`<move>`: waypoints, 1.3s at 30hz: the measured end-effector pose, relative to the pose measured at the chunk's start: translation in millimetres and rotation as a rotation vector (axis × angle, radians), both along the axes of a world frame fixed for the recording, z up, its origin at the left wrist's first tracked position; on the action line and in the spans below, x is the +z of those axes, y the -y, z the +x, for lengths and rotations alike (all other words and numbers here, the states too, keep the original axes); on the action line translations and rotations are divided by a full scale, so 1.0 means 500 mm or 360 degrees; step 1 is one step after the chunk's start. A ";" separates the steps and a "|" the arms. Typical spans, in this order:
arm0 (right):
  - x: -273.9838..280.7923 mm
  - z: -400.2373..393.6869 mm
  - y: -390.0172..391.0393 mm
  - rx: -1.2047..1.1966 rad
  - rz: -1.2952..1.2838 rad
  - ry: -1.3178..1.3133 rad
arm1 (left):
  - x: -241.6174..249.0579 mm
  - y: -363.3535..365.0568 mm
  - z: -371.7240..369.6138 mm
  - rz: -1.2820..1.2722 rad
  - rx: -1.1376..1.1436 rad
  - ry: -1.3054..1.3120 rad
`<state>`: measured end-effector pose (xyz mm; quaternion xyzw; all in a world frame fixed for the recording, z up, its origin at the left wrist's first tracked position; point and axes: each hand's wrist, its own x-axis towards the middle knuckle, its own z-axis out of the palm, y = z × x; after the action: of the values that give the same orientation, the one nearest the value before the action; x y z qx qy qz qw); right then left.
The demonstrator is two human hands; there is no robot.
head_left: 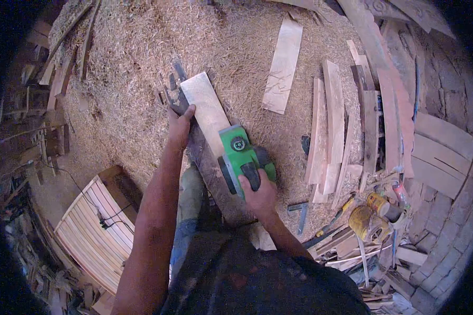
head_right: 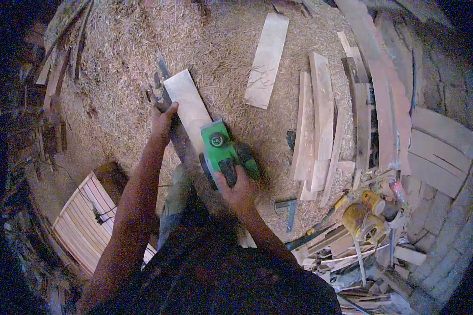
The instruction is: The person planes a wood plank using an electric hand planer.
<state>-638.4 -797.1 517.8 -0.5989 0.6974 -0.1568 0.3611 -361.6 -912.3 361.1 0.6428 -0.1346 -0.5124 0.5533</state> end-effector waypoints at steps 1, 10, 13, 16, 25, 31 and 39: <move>0.002 0.013 0.022 0.0020 0.0045 -0.0004 | 0.006 0.000 0.002 -0.0035 -0.0011 -0.0051; -0.019 0.164 0.217 0.0088 -0.0128 0.0122 | 0.003 -0.005 0.001 0.0052 -0.0072 0.0090; -0.001 0.231 0.307 0.0127 -0.0078 0.0175 | -0.030 -0.008 0.015 0.0015 -0.0007 -0.0152; -0.002 0.302 0.393 0.0179 -0.0137 0.0172 | -0.023 -0.005 0.016 0.0010 0.0069 -0.0277; -0.016 0.312 0.433 0.0246 -0.0292 0.0316 | -0.033 -0.015 0.029 -0.0041 0.0165 -0.0250; 0.089 -0.025 0.051 -0.0095 0.0068 0.0199 | -0.001 -0.016 -0.139 0.0520 0.0224 0.1517; 0.139 -0.336 -0.452 -0.0621 0.0309 0.0063 | 0.071 -0.079 -0.236 -0.0009 -0.0340 0.1430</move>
<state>-806.4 -571.3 587.2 -0.4117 0.8047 -0.1674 0.3936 -479.5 -872.7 396.5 0.7822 -0.4279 -0.2368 0.3860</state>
